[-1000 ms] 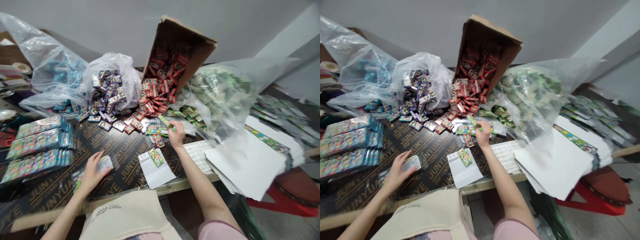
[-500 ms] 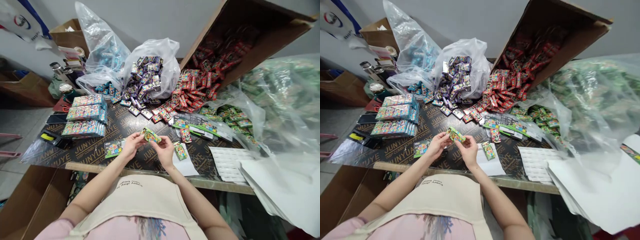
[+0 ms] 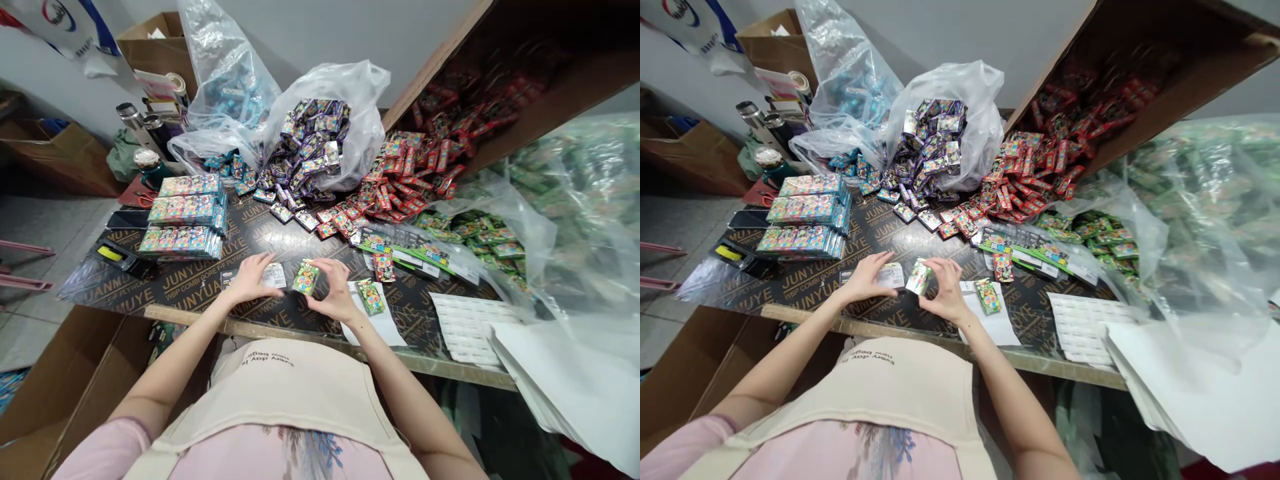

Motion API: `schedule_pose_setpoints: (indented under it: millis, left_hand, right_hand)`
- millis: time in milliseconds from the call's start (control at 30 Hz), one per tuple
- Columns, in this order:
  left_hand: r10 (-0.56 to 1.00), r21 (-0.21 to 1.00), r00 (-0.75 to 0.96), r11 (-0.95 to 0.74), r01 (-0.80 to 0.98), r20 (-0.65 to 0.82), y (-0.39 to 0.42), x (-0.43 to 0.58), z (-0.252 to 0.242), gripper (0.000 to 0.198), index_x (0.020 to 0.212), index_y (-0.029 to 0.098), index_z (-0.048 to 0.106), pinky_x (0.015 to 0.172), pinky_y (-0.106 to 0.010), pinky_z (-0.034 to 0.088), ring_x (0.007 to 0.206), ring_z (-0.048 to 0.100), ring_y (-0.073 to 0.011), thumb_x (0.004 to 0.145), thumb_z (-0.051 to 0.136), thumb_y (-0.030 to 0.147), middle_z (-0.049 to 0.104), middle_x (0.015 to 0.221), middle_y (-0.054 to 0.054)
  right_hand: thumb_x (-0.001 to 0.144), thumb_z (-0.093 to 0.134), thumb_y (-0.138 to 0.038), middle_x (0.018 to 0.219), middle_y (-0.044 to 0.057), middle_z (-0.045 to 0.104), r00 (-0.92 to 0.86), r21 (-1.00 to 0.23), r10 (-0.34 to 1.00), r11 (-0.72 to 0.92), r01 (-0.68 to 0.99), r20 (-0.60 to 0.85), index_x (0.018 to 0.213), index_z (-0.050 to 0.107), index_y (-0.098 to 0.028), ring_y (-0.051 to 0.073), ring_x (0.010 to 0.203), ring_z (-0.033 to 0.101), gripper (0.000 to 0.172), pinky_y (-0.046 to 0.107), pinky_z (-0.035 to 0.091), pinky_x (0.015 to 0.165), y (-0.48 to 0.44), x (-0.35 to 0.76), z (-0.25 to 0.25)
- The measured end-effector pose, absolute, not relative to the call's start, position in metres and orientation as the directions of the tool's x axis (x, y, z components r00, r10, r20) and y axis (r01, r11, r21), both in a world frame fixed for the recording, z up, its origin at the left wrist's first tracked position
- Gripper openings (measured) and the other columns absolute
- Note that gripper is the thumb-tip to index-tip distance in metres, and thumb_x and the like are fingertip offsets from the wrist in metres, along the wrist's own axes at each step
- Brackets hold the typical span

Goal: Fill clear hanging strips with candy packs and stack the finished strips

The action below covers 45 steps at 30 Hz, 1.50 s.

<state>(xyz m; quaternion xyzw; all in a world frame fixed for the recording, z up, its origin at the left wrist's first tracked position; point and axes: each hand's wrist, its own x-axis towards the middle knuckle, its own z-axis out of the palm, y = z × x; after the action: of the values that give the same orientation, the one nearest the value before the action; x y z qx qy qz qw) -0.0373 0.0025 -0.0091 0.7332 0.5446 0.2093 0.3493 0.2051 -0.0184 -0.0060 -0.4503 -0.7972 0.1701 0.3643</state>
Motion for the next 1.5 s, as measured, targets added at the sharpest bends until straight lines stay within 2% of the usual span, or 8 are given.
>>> schedule_pose_setpoints:
  millis: [133, 333, 533, 633, 733, 933, 1267, 1500]
  left_hand:
    - [0.896, 0.402, 0.433, -0.363, 0.840, -0.095, -0.002, -0.056, -0.023, 0.107, 0.145, 0.017, 0.031, 0.101, -0.049, 0.031, 0.115, 0.049, -0.0338, 0.053, 0.082, 0.035, 0.057, 0.121, -0.015]
    - [0.892, 0.596, 0.452, -0.375, 0.710, 0.022, -0.009, -0.060, -0.014, 0.118, 0.150, 0.022, 0.014, 0.104, -0.049, 0.031, 0.114, 0.050, -0.0305, 0.054, 0.081, 0.032, 0.056, 0.121, -0.010]
    - [0.956, 0.802, 0.277, -0.235, 0.549, 0.091, -0.007, -0.039, -0.002, 0.110, 0.145, 0.021, 0.032, 0.100, -0.043, 0.039, 0.110, 0.051, -0.0276, 0.049, 0.085, 0.035, 0.049, 0.118, -0.008]
    - [0.995, 0.946, -0.018, -0.086, 0.312, 0.097, -0.006, -0.014, -0.010, 0.083, 0.127, 0.018, 0.055, 0.092, -0.037, 0.045, 0.098, 0.055, -0.0227, 0.052, 0.084, 0.042, 0.053, 0.103, -0.005]
    - [0.986, 0.996, -0.158, 0.031, -0.079, -0.043, -0.013, 0.018, -0.016, 0.045, 0.097, 0.016, 0.068, 0.080, -0.031, 0.048, 0.082, 0.059, -0.0171, 0.068, 0.072, 0.050, 0.060, 0.086, -0.003]
    - [0.920, 0.780, -0.097, 0.263, -0.568, -0.380, -0.024, 0.045, -0.002, 0.041, 0.070, 0.014, 0.068, 0.062, -0.026, 0.046, 0.060, 0.059, -0.0142, 0.064, 0.071, 0.054, 0.066, 0.064, -0.002]
    - [0.975, 0.938, 0.060, 0.221, -0.268, -0.212, 0.000, 0.017, 0.032, 0.020, 0.075, 0.017, 0.072, 0.061, -0.022, 0.045, 0.064, 0.058, -0.0109, 0.057, 0.075, 0.023, 0.066, 0.069, 0.000]
    - [0.986, 0.997, 0.159, 0.040, 0.062, -0.050, 0.013, 0.010, 0.040, 0.016, 0.063, 0.015, 0.073, 0.063, -0.028, 0.048, 0.061, 0.060, -0.0161, 0.057, 0.079, 0.029, 0.069, 0.063, -0.005]
  right_hand:
    - [0.064, 0.066, -0.026, 0.123, 0.010, 0.060, -0.317, -0.563, 0.875, 0.480, 0.673, 0.366, 0.124, 0.048, -0.024, 0.031, 0.121, 0.050, 0.062, 0.052, 0.020, 0.106, -0.012, 0.208, -0.030]
    - [0.064, 0.073, -0.033, 0.135, 0.011, 0.052, -0.407, -0.821, 0.897, 0.358, 0.445, 0.171, 0.134, 0.039, -0.025, 0.030, 0.126, 0.048, 0.077, 0.050, 0.024, 0.109, -0.009, 0.206, -0.024]
    - [0.069, 0.074, -0.048, 0.151, 0.008, 0.033, -0.387, -0.980, 0.911, 0.184, 0.078, 0.140, 0.145, 0.020, -0.033, 0.025, 0.139, 0.033, 0.094, 0.045, 0.030, 0.111, 0.004, 0.203, 0.001]
    - [0.079, 0.060, -0.056, 0.143, 0.009, 0.045, -0.098, -0.995, 0.995, 0.015, -0.098, 0.025, 0.146, 0.010, -0.036, 0.023, 0.127, 0.049, 0.087, 0.041, 0.046, 0.096, 0.005, 0.183, 0.008]
    - [0.084, 0.051, -0.055, 0.115, 0.007, 0.065, 0.131, -0.969, 0.985, -0.080, -0.234, -0.113, 0.138, 0.029, -0.028, 0.021, 0.100, 0.065, 0.064, 0.035, 0.053, 0.078, 0.004, 0.159, 0.012]
    - [0.064, 0.066, -0.028, 0.067, -0.004, 0.067, 0.294, -0.918, 0.919, -0.146, -0.368, -0.264, 0.097, 0.049, -0.022, 0.015, 0.059, 0.062, 0.037, 0.027, 0.049, 0.057, 0.002, 0.149, 0.017]
    - [0.060, 0.066, -0.021, 0.082, 0.001, 0.074, 0.034, -0.839, 0.939, -0.289, -0.461, -0.342, 0.094, 0.058, -0.022, 0.020, 0.071, 0.068, 0.035, 0.034, 0.053, 0.069, -0.007, 0.180, 0.024]
    - [0.070, 0.068, -0.031, 0.084, 0.003, 0.075, 0.058, -0.981, 0.998, -0.020, -0.194, -0.032, 0.076, 0.073, -0.022, 0.021, 0.084, 0.067, 0.012, 0.037, 0.051, 0.082, -0.010, 0.196, 0.016]
